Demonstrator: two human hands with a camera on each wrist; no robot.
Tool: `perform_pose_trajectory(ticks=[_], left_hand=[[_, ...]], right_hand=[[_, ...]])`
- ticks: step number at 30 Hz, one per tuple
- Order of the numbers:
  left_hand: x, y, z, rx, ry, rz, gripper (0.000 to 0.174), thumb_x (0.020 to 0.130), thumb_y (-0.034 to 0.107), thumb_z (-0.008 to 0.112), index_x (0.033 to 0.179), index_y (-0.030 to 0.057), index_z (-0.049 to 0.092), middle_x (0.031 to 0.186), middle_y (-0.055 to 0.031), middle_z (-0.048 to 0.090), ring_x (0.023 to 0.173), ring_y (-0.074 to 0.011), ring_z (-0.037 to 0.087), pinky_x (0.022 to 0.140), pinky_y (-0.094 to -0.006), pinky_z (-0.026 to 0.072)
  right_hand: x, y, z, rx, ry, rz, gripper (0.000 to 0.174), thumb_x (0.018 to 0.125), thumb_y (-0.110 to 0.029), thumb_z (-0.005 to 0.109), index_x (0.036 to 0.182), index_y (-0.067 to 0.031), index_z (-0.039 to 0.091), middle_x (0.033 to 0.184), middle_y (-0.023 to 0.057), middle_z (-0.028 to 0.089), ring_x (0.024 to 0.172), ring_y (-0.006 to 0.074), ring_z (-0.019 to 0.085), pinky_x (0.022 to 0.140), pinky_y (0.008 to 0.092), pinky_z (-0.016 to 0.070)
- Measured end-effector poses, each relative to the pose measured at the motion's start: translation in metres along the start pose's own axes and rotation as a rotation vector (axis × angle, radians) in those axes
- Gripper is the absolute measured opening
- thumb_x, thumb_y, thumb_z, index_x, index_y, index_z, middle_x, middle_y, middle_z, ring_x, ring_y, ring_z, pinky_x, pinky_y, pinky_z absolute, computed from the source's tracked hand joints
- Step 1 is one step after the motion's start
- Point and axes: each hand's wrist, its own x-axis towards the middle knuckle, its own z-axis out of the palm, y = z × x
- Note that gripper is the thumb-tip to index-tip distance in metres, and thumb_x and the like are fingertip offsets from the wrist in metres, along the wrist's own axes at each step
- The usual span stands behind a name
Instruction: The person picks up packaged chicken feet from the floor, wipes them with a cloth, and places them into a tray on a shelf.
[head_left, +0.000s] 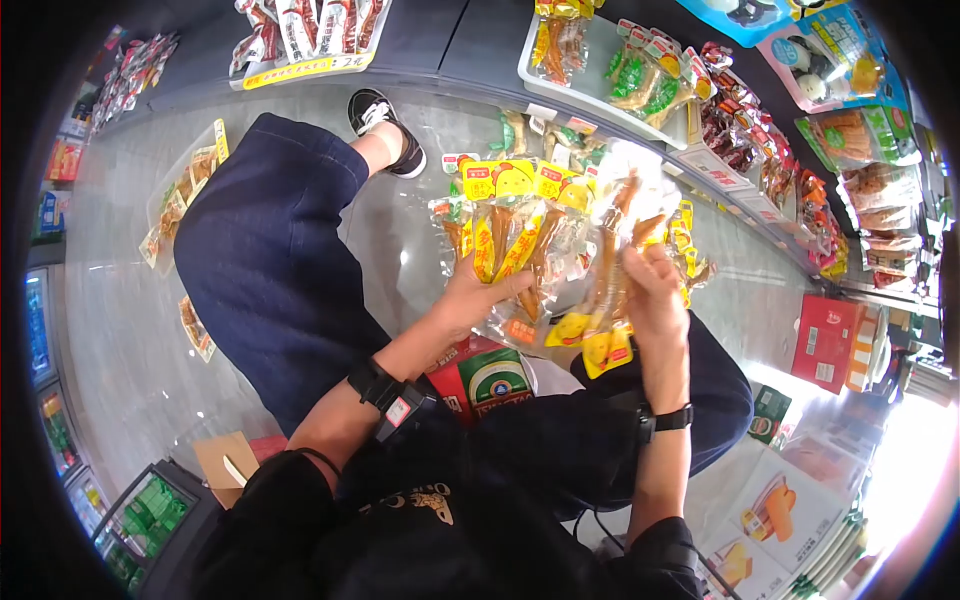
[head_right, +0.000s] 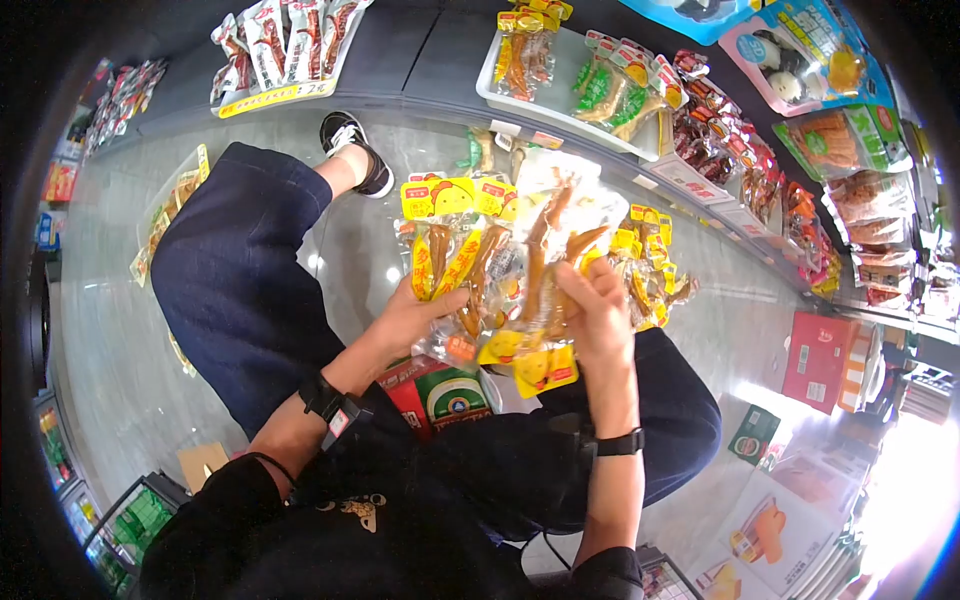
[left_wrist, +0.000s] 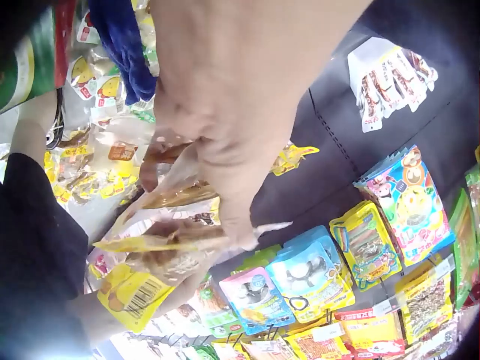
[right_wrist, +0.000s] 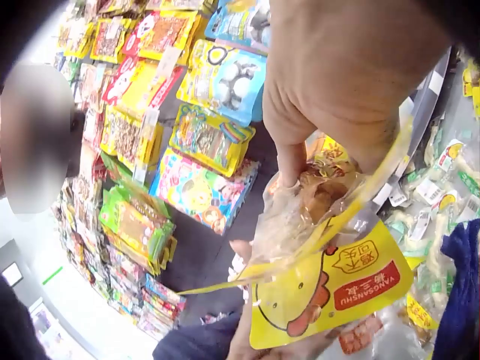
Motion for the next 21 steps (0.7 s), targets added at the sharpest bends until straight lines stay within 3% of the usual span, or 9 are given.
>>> perform_pose_trajectory(ticks=[2,4,6,8,11,14,15,18,21], left_hand=[[0.005,0.002,-0.009,0.016,-0.048,-0.116,0.046,0.079,0.008,0.065,0.119,0.0022,0.045,0.111,-0.0052,0.054,0.094,-0.0135,0.054,0.081,-0.0285,0.0453],[0.003,0.005,-0.006,0.037,-0.108,-0.240,0.047,0.079,0.007,0.063,0.121,0.0025,0.043,0.114,-0.0067,0.053,0.092,-0.0146,0.056,0.080,-0.0286,0.0467],[-0.006,0.014,0.003,0.012,-0.111,-0.283,0.047,0.079,0.005,0.063,0.122,0.0006,0.042,0.116,-0.0102,0.052,0.095,-0.0158,0.056,0.080,-0.0293,0.0475],[0.002,-0.001,-0.003,0.087,-0.157,-0.268,0.048,0.083,0.015,0.061,0.123,0.0003,0.040,0.116,-0.0123,0.051,0.098,-0.0167,0.055,0.079,-0.0296,0.0483],[-0.005,0.017,0.008,-0.139,-0.189,-0.422,0.053,0.087,0.034,0.055,0.127,0.0033,0.037,0.113,-0.0087,0.052,0.096,-0.0139,0.054,0.079,-0.0270,0.0468],[-0.013,0.020,0.004,0.072,-0.367,-0.303,0.060,0.079,0.032,0.066,0.126,0.0038,0.040,0.114,-0.0050,0.050,0.101,-0.0124,0.049,0.087,-0.0260,0.0402],[-0.015,0.018,0.006,-0.014,-0.401,-0.350,0.057,0.074,0.020,0.071,0.121,0.0048,0.044,0.110,-0.0037,0.052,0.099,-0.0125,0.050,0.088,-0.0266,0.0393],[-0.011,0.005,0.004,0.208,-0.436,-0.254,0.056,0.067,0.008,0.073,0.116,0.0057,0.047,0.105,-0.0019,0.053,0.096,-0.0117,0.051,0.088,-0.0269,0.0391],[-0.014,0.000,0.003,0.112,-0.332,-0.300,0.056,0.064,0.002,0.072,0.114,0.0058,0.048,0.103,-0.0017,0.054,0.097,-0.0123,0.052,0.087,-0.0275,0.0400]], right_hand=[[-0.002,-0.025,-0.002,-0.248,-0.225,-0.068,0.017,0.076,-0.004,0.065,0.088,-0.0007,0.054,0.078,0.0031,0.059,0.067,0.0061,0.053,0.061,0.0194,0.0416],[0.002,-0.051,-0.006,-0.848,-0.510,0.014,0.026,0.073,-0.006,0.068,0.094,0.0023,0.055,0.083,0.0067,0.061,0.072,0.0095,0.056,0.067,0.0227,0.0438],[-0.004,-0.058,0.017,-1.251,-0.790,-0.318,0.039,0.066,-0.005,0.068,0.103,-0.0074,0.058,0.089,0.0130,0.062,0.085,0.0270,0.060,0.074,0.0338,0.0456],[-0.003,-0.049,0.027,-1.589,-0.930,-0.385,0.035,0.063,0.002,0.063,0.097,-0.0070,0.059,0.086,0.0132,0.060,0.085,0.0313,0.056,0.075,0.0350,0.0441],[0.003,-0.042,0.045,-1.816,-1.124,-0.303,0.033,0.062,-0.001,0.064,0.093,-0.0083,0.061,0.084,0.0117,0.061,0.086,0.0298,0.058,0.075,0.0394,0.0451],[0.012,-0.021,0.053,-1.906,-1.264,-0.410,0.026,0.062,-0.003,0.062,0.087,-0.0096,0.062,0.080,0.0106,0.061,0.084,0.0298,0.058,0.073,0.0398,0.0445],[0.013,-0.014,0.053,-1.912,-1.297,-0.376,0.034,0.060,0.000,0.060,0.094,-0.0066,0.060,0.081,0.0126,0.058,0.083,0.0317,0.054,0.074,0.0384,0.0423],[0.016,0.008,0.041,-1.664,-1.210,-0.580,0.030,0.062,-0.004,0.059,0.092,-0.0038,0.059,0.079,0.0128,0.058,0.085,0.0309,0.053,0.077,0.0376,0.0418],[0.020,0.016,0.040,-1.570,-1.232,-0.657,0.030,0.065,-0.007,0.057,0.095,-0.0028,0.058,0.079,0.0116,0.057,0.085,0.0298,0.052,0.078,0.0373,0.0414]])
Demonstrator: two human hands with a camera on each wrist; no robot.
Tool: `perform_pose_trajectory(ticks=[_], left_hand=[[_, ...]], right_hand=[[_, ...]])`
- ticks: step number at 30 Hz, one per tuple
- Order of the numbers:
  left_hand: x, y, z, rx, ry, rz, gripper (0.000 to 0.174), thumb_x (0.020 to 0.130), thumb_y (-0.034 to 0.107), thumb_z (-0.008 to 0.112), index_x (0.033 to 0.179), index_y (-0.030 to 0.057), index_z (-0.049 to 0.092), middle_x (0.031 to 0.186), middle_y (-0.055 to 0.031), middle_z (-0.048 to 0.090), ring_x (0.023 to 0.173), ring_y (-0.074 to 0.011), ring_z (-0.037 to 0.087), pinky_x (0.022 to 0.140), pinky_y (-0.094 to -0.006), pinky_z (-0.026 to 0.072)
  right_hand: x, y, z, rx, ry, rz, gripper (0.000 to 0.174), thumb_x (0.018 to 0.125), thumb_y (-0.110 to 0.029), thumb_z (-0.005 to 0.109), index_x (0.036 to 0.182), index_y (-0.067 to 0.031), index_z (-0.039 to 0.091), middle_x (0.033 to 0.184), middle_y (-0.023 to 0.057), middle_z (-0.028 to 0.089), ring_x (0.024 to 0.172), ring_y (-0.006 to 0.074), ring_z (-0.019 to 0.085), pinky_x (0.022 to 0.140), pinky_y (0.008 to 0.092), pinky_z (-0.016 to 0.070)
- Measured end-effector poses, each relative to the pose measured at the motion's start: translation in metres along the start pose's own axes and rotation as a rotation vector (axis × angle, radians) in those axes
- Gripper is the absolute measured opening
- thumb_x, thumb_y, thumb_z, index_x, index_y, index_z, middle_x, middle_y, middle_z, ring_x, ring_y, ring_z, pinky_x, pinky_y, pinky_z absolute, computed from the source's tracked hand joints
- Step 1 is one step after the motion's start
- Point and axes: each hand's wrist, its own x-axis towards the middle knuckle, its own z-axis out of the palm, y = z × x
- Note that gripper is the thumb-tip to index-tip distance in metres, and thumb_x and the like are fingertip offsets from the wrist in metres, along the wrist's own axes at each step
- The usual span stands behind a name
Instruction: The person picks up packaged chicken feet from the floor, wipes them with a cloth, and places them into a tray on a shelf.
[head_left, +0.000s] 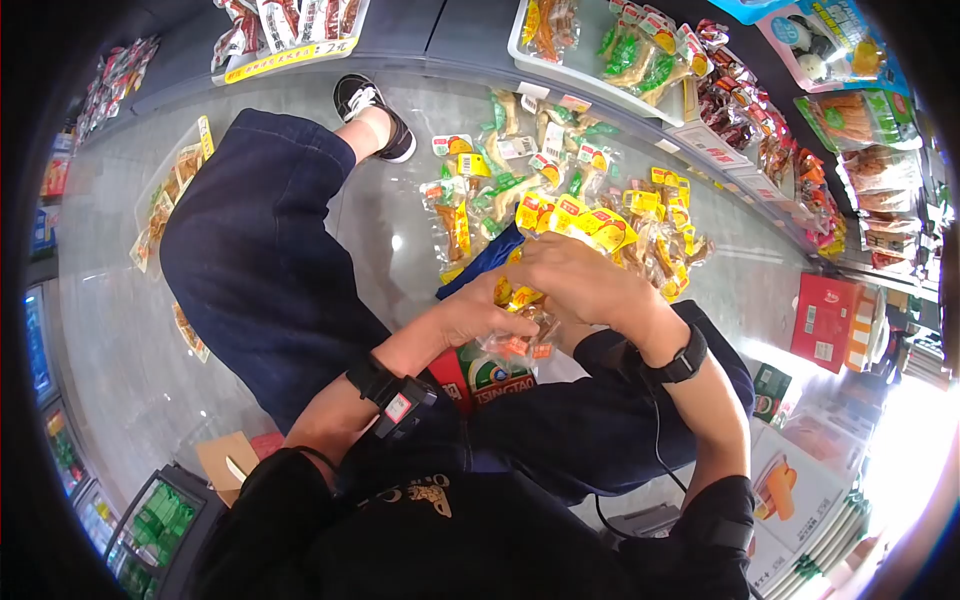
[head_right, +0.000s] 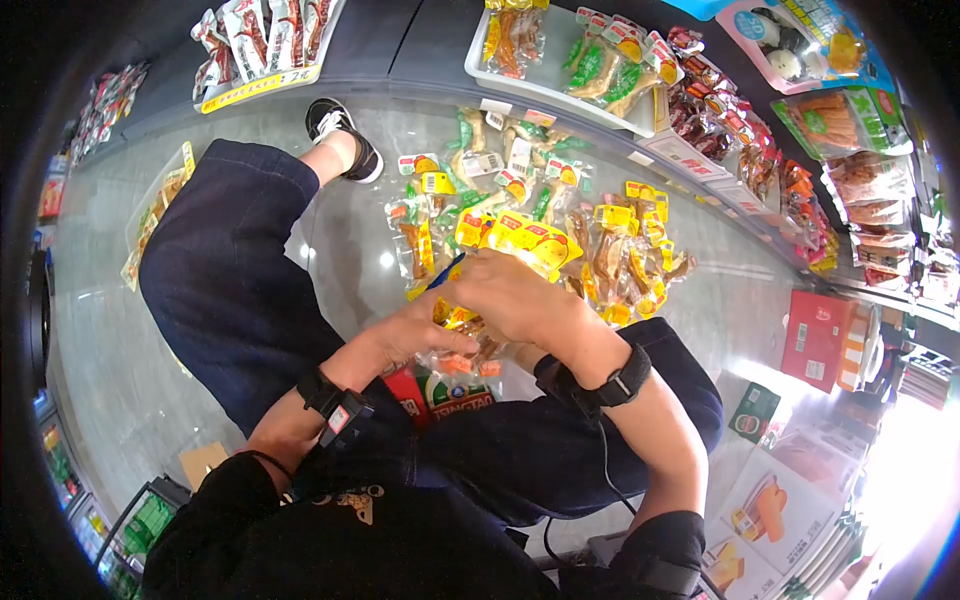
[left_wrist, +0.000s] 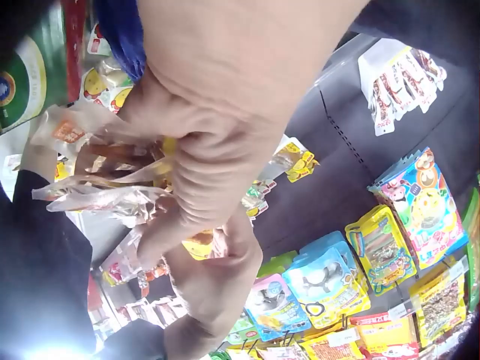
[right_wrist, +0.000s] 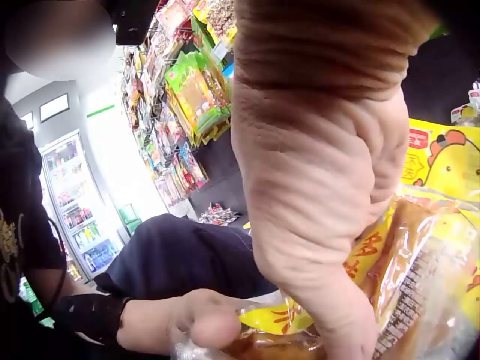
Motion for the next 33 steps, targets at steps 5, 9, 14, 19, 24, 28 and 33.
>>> perform_pose_trajectory(ticks=[5,9,14,19,24,28,33], left_hand=[[0.005,-0.016,-0.017,-0.084,0.108,0.037,0.051,0.070,-0.004,0.063,0.118,0.0034,0.047,0.111,-0.0056,0.054,0.100,-0.0155,0.054,0.087,-0.0288,0.0430],[0.000,0.005,-0.033,-0.306,0.297,-0.049,0.047,0.070,-0.007,0.055,0.116,0.0010,0.047,0.107,-0.0078,0.056,0.095,-0.0179,0.057,0.083,-0.0307,0.0462],[0.000,0.005,-0.058,-0.325,0.663,0.135,0.046,0.068,-0.008,0.056,0.113,0.0011,0.048,0.100,-0.0066,0.058,0.090,-0.0182,0.058,0.079,-0.0322,0.0480],[0.003,0.006,-0.063,-0.273,0.681,0.092,0.045,0.067,-0.009,0.059,0.110,0.0020,0.050,0.096,-0.0064,0.059,0.087,-0.0178,0.059,0.077,-0.0312,0.0486],[0.002,-0.001,-0.065,-0.262,0.635,0.124,0.051,0.067,-0.012,0.060,0.115,-0.0013,0.045,0.103,-0.0093,0.058,0.089,-0.0181,0.059,0.078,-0.0301,0.0483],[0.002,0.005,-0.056,-0.223,0.586,0.212,0.043,0.069,-0.011,0.060,0.110,0.0013,0.050,0.100,-0.0072,0.060,0.091,-0.0171,0.059,0.079,-0.0307,0.0476],[0.002,0.006,-0.053,-0.176,0.499,0.196,0.048,0.070,-0.011,0.058,0.115,0.0002,0.047,0.106,-0.0073,0.058,0.094,-0.0165,0.057,0.084,-0.0300,0.0448]], right_hand=[[0.015,0.007,-0.002,-0.022,0.240,-0.081,0.037,0.062,-0.005,0.060,0.099,-0.0047,0.059,0.083,0.0129,0.059,0.090,0.0289,0.054,0.083,0.0376,0.0421],[0.012,0.039,-0.029,0.125,0.702,0.101,0.032,0.068,-0.008,0.067,0.099,-0.0039,0.059,0.094,0.0135,0.062,0.094,0.0261,0.058,0.083,0.0340,0.0449],[-0.011,0.124,0.012,0.299,0.870,0.838,0.014,0.076,-0.011,0.062,0.089,-0.0085,0.062,0.079,0.0126,0.064,0.075,0.0214,0.064,0.067,0.0310,0.0501],[0.008,0.144,0.135,0.196,0.508,0.607,0.034,0.065,-0.012,0.070,0.096,-0.0070,0.058,0.101,0.0117,0.057,0.104,0.0300,0.050,0.089,0.0371,0.0395],[0.033,0.130,0.174,-0.119,0.298,0.942,0.039,0.064,-0.018,0.071,0.097,-0.0050,0.056,0.099,0.0128,0.058,0.102,0.0294,0.051,0.089,0.0416,0.0386],[0.014,0.128,0.155,0.192,0.183,0.953,0.036,0.065,-0.029,0.065,0.090,-0.0034,0.062,0.084,0.0131,0.063,0.077,0.0277,0.060,0.074,0.0356,0.0453],[-0.034,0.121,0.087,0.817,0.385,0.796,0.021,0.071,-0.013,0.060,0.089,-0.0032,0.062,0.081,0.0057,0.061,0.074,0.0137,0.056,0.068,0.0245,0.0437]])
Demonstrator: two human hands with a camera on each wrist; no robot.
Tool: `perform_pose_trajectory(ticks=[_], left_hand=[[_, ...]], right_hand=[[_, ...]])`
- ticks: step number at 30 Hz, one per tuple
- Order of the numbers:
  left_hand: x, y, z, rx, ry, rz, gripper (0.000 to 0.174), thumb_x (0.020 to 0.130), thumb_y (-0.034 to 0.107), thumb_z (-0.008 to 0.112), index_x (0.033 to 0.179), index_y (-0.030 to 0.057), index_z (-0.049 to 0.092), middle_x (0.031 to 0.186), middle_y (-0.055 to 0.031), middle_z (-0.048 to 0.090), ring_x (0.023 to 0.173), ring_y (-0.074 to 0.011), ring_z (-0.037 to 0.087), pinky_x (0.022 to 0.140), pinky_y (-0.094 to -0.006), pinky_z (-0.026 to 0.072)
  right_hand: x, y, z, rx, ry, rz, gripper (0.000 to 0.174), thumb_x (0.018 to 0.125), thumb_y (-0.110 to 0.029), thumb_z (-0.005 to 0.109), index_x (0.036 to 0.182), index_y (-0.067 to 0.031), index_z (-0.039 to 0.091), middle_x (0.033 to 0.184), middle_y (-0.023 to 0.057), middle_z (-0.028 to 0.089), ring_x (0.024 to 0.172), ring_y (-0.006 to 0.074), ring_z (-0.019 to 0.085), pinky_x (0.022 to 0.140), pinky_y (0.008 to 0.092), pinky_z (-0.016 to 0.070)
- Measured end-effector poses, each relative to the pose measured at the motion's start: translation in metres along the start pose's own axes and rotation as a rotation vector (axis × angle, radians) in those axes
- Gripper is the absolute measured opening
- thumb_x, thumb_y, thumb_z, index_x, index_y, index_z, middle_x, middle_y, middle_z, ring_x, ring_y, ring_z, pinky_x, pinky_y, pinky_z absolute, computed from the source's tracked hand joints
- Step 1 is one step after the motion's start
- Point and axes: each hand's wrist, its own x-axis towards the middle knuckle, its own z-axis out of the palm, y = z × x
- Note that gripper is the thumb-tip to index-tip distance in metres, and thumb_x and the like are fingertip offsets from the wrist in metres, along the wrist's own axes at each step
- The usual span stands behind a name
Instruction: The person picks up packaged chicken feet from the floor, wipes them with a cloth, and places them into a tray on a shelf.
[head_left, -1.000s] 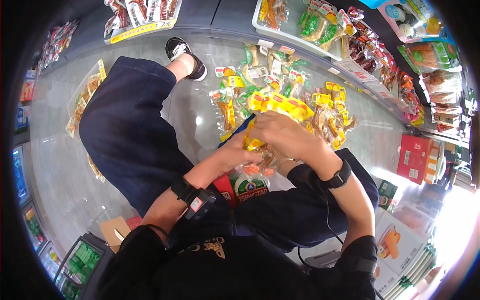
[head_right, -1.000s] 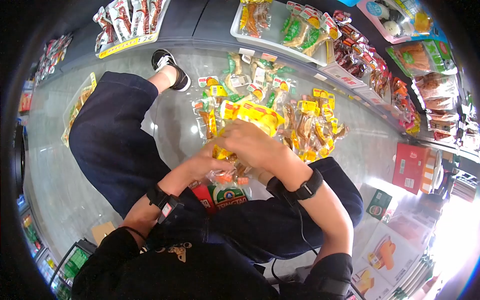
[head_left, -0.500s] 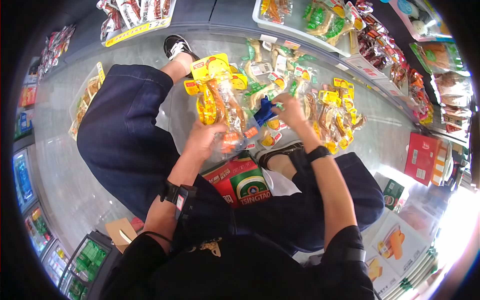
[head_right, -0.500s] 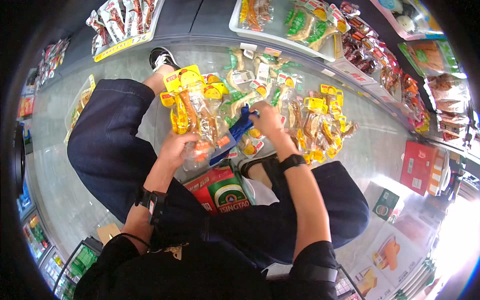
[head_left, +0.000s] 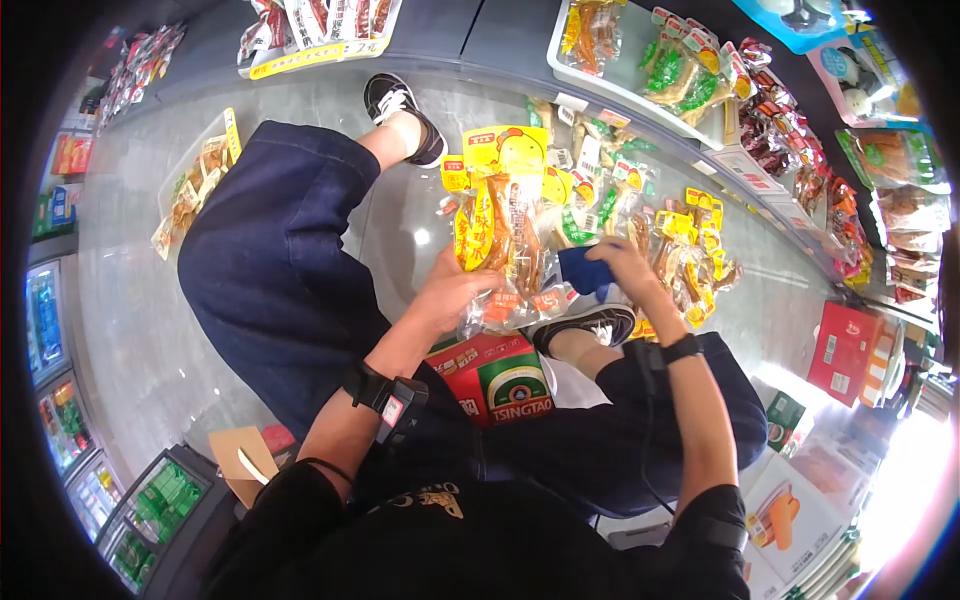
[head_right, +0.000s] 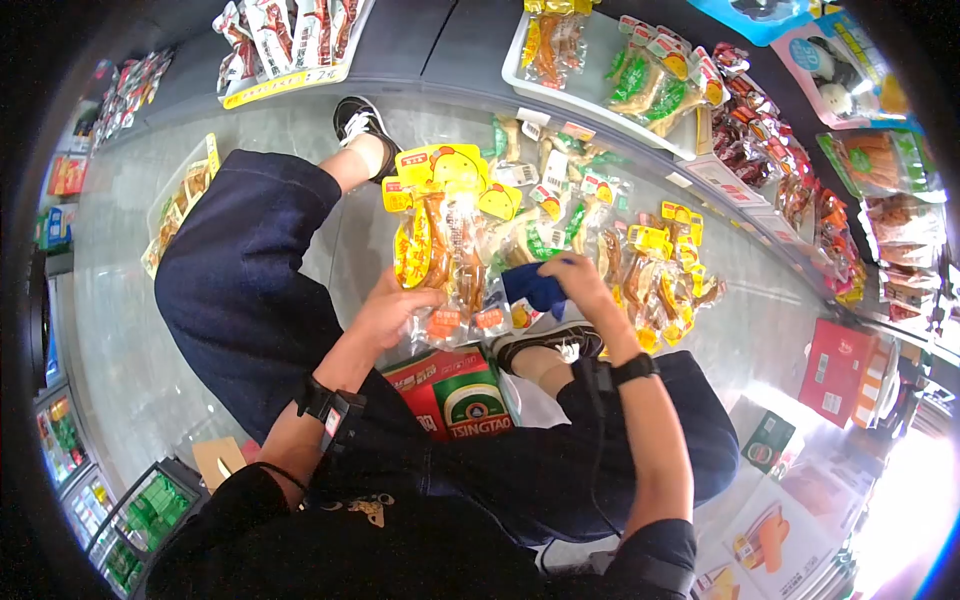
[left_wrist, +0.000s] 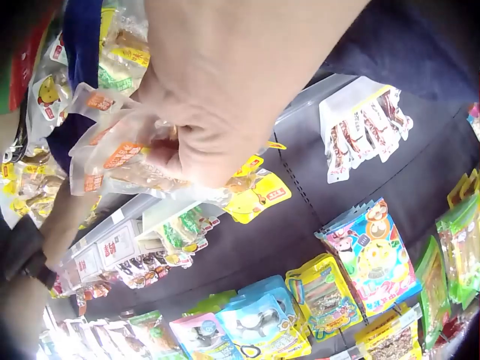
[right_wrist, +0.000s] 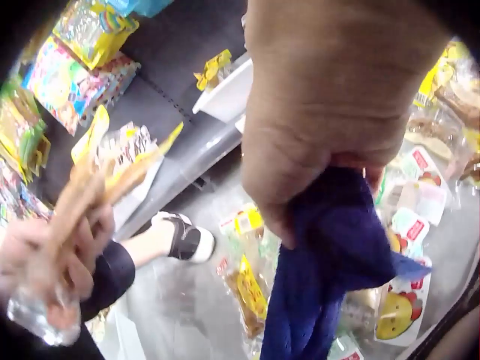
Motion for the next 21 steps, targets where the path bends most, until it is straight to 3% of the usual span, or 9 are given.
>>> perform_pose_trajectory(ticks=[4,5,6,8,10,12,14,17,21], left_hand=[[-0.004,0.001,0.007,0.028,-0.025,0.032,0.048,0.069,-0.011,0.058,0.115,0.0000,0.047,0.108,-0.0066,0.057,0.098,-0.0160,0.056,0.086,-0.0301,0.0433],[-0.004,0.000,0.008,0.025,-0.040,0.035,0.048,0.069,-0.012,0.057,0.115,0.0002,0.047,0.108,-0.0062,0.057,0.099,-0.0158,0.055,0.087,-0.0302,0.0430],[-0.004,-0.003,0.008,0.027,-0.050,0.037,0.048,0.069,-0.012,0.057,0.115,0.0002,0.047,0.108,-0.0062,0.057,0.099,-0.0158,0.055,0.087,-0.0302,0.0430],[-0.003,-0.011,0.011,0.102,-0.090,0.049,0.049,0.069,-0.010,0.057,0.116,0.0005,0.046,0.108,-0.0057,0.056,0.098,-0.0144,0.054,0.088,-0.0300,0.0423],[-0.014,-0.005,0.025,0.170,-0.153,0.013,0.048,0.070,-0.009,0.057,0.116,0.0003,0.046,0.108,-0.0055,0.056,0.098,-0.0136,0.054,0.088,-0.0295,0.0420],[-0.024,-0.009,0.042,0.248,-0.227,-0.015,0.047,0.071,-0.007,0.058,0.115,0.0001,0.046,0.107,-0.0053,0.055,0.098,-0.0128,0.053,0.087,-0.0290,0.0418],[-0.036,-0.020,0.053,0.464,-0.358,0.124,0.044,0.072,-0.005,0.059,0.114,-0.0005,0.045,0.105,-0.0048,0.055,0.096,-0.0120,0.053,0.087,-0.0285,0.0417],[-0.044,-0.011,0.055,0.498,-0.400,0.016,0.052,0.073,-0.008,0.055,0.123,-0.0008,0.039,0.110,-0.0083,0.053,0.101,-0.0137,0.052,0.087,-0.0276,0.0423],[-0.043,-0.015,0.050,0.553,-0.399,0.097,0.054,0.073,-0.010,0.053,0.124,-0.0014,0.038,0.114,-0.0094,0.051,0.106,-0.0153,0.050,0.090,-0.0282,0.0405]], right_hand=[[-0.046,-0.039,-0.040,0.286,0.272,-0.213,0.014,0.075,0.001,0.052,0.087,-0.0009,0.060,0.096,0.0060,0.054,0.084,0.0117,0.052,0.072,0.0231,0.0426],[-0.049,-0.043,-0.056,0.689,0.182,-0.034,0.014,0.072,0.002,0.056,0.086,-0.0002,0.059,0.100,0.0061,0.053,0.089,0.0136,0.052,0.078,0.0243,0.0419],[-0.061,-0.051,-0.058,0.489,0.254,-0.217,0.014,0.069,0.003,0.059,0.082,-0.0015,0.057,0.102,0.0064,0.053,0.095,0.0177,0.051,0.083,0.0259,0.0406],[-0.089,-0.105,-0.048,0.869,0.225,-0.236,0.016,0.068,0.000,0.063,0.081,-0.0039,0.054,0.104,0.0099,0.053,0.100,0.0241,0.050,0.088,0.0291,0.0393],[-0.106,-0.126,-0.024,0.558,0.380,-0.403,0.021,0.070,-0.010,0.067,0.081,-0.0041,0.050,0.110,0.0151,0.051,0.105,0.0306,0.048,0.090,0.0339,0.0377],[-0.099,-0.128,-0.009,-0.422,0.432,-0.792,0.029,0.073,-0.021,0.067,0.083,-0.0029,0.048,0.120,0.0186,0.045,0.108,0.0349,0.045,0.093,0.0405,0.0346],[-0.092,-0.128,0.017,-0.589,0.544,-0.710,0.037,0.074,-0.030,0.067,0.088,-0.0024,0.046,0.127,0.0200,0.037,0.109,0.0397,0.041,0.094,0.0426,0.0323],[-0.082,-0.116,0.015,-0.097,0.512,-0.587,0.047,0.080,-0.035,0.061,0.108,-0.0044,0.040,0.118,0.0229,0.041,0.107,0.0390,0.044,0.091,0.0412,0.0353],[-0.080,-0.118,0.019,-0.137,0.566,-0.559,0.026,0.086,-0.025,0.052,0.101,-0.0050,0.052,0.091,0.0166,0.058,0.089,0.0346,0.054,0.079,0.0404,0.0413]])
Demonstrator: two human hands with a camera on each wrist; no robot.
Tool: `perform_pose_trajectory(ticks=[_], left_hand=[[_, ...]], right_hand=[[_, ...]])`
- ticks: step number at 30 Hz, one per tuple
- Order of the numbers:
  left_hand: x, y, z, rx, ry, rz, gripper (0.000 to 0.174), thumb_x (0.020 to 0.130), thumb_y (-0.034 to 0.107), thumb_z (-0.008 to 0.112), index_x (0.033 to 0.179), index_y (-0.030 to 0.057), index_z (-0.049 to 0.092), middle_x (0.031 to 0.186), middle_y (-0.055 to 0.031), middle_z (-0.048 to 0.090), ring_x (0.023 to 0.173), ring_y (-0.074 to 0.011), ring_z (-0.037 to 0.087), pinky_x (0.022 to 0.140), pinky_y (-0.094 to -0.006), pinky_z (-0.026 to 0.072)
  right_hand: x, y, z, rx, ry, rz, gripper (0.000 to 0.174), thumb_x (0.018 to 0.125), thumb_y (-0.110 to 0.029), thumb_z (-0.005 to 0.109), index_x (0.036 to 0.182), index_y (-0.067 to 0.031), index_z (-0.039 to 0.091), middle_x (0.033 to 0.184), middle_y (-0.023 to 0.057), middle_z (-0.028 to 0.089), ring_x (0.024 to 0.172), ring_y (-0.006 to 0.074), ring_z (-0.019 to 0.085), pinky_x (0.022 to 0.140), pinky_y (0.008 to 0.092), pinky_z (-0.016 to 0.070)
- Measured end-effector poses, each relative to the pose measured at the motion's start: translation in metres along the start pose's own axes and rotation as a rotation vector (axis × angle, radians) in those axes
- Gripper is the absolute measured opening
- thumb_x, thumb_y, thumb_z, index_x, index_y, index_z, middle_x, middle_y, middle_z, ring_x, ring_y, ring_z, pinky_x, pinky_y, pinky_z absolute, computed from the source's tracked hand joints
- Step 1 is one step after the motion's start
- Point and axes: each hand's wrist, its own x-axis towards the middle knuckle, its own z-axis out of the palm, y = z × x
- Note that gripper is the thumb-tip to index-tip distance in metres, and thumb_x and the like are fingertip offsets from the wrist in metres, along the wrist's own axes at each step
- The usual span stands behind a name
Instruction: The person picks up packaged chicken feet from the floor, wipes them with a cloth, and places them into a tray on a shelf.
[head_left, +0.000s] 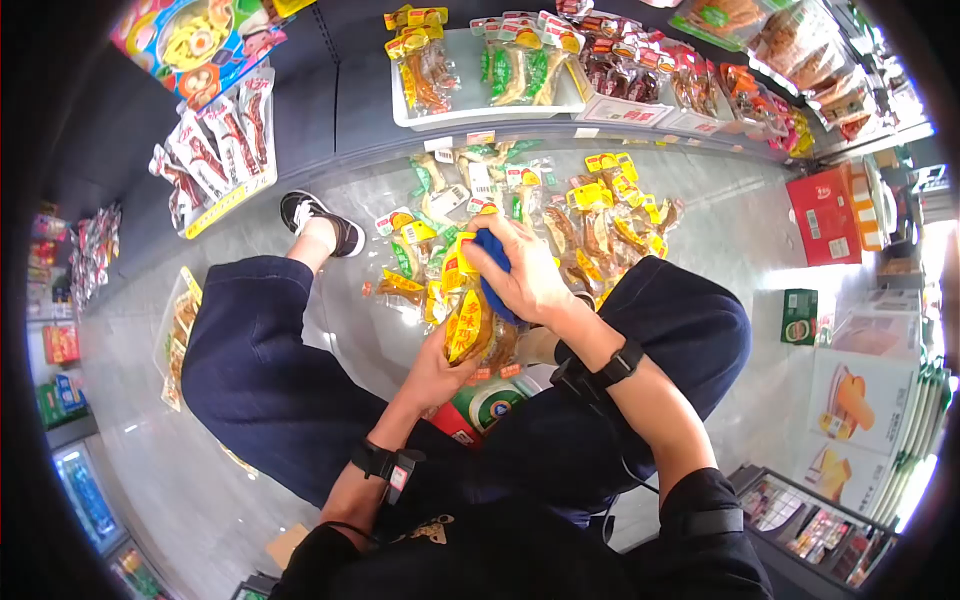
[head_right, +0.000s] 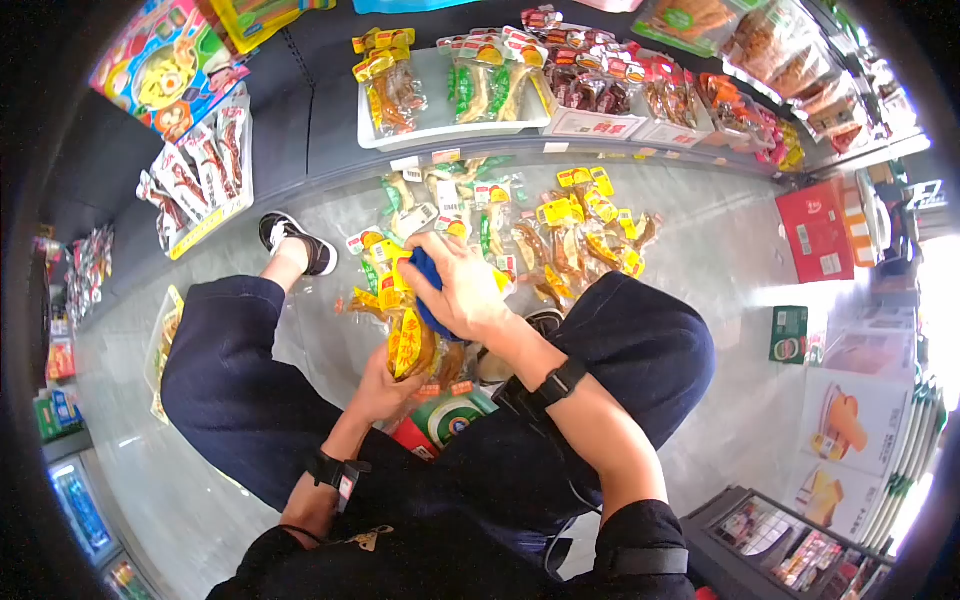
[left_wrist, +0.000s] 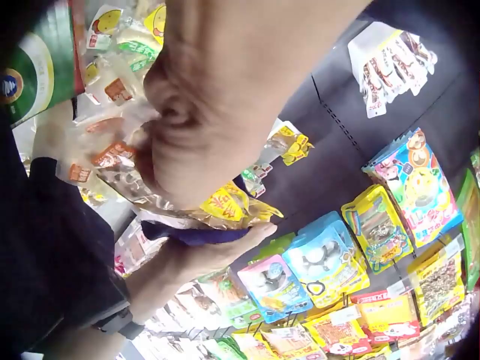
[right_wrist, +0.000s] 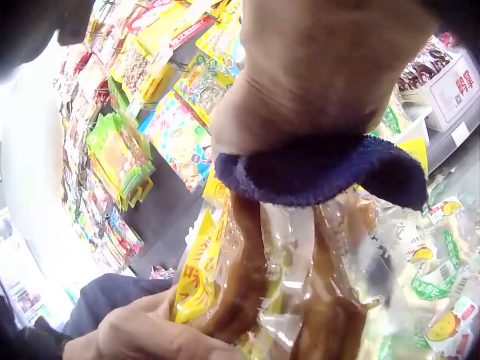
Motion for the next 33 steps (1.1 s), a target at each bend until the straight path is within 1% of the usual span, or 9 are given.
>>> perform_pose_trajectory(ticks=[5,9,12,15,18,21,25,30,33], left_hand=[[0.001,-0.007,-0.002,-0.022,-0.020,-0.081,0.053,0.073,-0.010,0.052,0.124,-0.0014,0.038,0.111,-0.0084,0.053,0.102,-0.0144,0.051,0.088,-0.0279,0.0417],[0.006,-0.012,-0.003,0.002,-0.010,-0.041,0.043,0.072,-0.008,0.057,0.113,0.0000,0.045,0.102,-0.0034,0.055,0.093,-0.0111,0.053,0.083,-0.0275,0.0430],[0.006,-0.015,-0.005,-0.073,-0.042,0.019,0.044,0.072,-0.008,0.057,0.114,0.0012,0.045,0.102,-0.0032,0.055,0.092,-0.0113,0.053,0.082,-0.0274,0.0432],[0.010,-0.012,-0.016,-0.075,0.047,0.018,0.042,0.072,-0.006,0.056,0.112,0.0001,0.046,0.099,-0.0034,0.055,0.088,-0.0110,0.053,0.081,-0.0259,0.0431],[0.016,-0.017,-0.024,-0.272,0.128,0.023,0.038,0.073,-0.004,0.060,0.108,0.0008,0.048,0.096,-0.0017,0.056,0.085,-0.0103,0.054,0.078,-0.0252,0.0435],[0.014,-0.010,-0.018,-0.347,0.140,-0.011,0.033,0.073,-0.004,0.062,0.103,0.0015,0.050,0.090,-0.0002,0.055,0.081,-0.0091,0.054,0.075,-0.0245,0.0440],[0.010,-0.018,-0.018,-0.249,0.038,-0.058,0.031,0.071,-0.007,0.061,0.098,0.0034,0.049,0.085,0.0014,0.052,0.076,-0.0073,0.051,0.071,-0.0226,0.0429],[0.010,-0.016,-0.029,-0.066,-0.052,0.025,0.036,0.071,-0.008,0.059,0.104,0.0026,0.048,0.090,0.0003,0.054,0.081,-0.0081,0.052,0.074,-0.0236,0.0440],[0.006,-0.008,-0.031,-0.045,-0.092,0.022,0.041,0.072,-0.009,0.056,0.111,0.0017,0.046,0.096,-0.0017,0.055,0.087,-0.0096,0.053,0.077,-0.0249,0.0445]], right_hand=[[-0.003,0.013,0.008,0.088,0.043,0.316,0.026,0.087,-0.027,0.051,0.097,-0.0025,0.053,0.078,0.0202,0.060,0.076,0.0370,0.057,0.071,0.0389,0.0445],[0.005,0.038,0.008,0.138,0.460,0.593,0.046,0.087,-0.038,0.048,0.097,0.0075,0.053,0.085,0.0291,0.058,0.086,0.0415,0.056,0.074,0.0442,0.0417],[0.012,0.071,-0.024,0.818,0.587,0.836,0.034,0.086,-0.039,0.051,0.090,-0.0052,0.058,0.070,0.0023,0.056,0.062,0.0146,0.052,0.059,0.0274,0.0420],[0.019,0.054,-0.047,1.156,0.650,0.641,0.033,0.087,-0.036,0.051,0.095,-0.0047,0.056,0.076,0.0037,0.058,0.067,0.0146,0.055,0.061,0.0251,0.0436],[0.009,0.026,-0.037,1.054,0.524,0.438,0.031,0.089,-0.033,0.047,0.101,-0.0046,0.053,0.085,0.0064,0.059,0.071,0.0143,0.056,0.065,0.0257,0.0455],[-0.002,0.009,-0.017,0.526,0.144,0.179,0.040,0.089,-0.034,0.048,0.117,-0.0064,0.045,0.105,0.0093,0.052,0.097,0.0151,0.048,0.084,0.0266,0.0387],[-0.008,0.010,0.001,1.123,0.015,0.520,0.053,0.083,-0.021,0.061,0.126,-0.0036,0.036,0.116,0.0100,0.047,0.106,0.0163,0.045,0.090,0.0282,0.0367],[-0.007,0.012,-0.015,1.139,-0.201,0.336,0.053,0.075,-0.008,0.067,0.123,-0.0041,0.044,0.106,0.0065,0.056,0.096,0.0139,0.053,0.085,0.0261,0.0422],[-0.015,0.023,-0.019,1.336,-0.301,0.441,0.046,0.075,-0.008,0.067,0.117,-0.0039,0.050,0.103,0.0060,0.059,0.096,0.0136,0.054,0.086,0.0273,0.0430]])
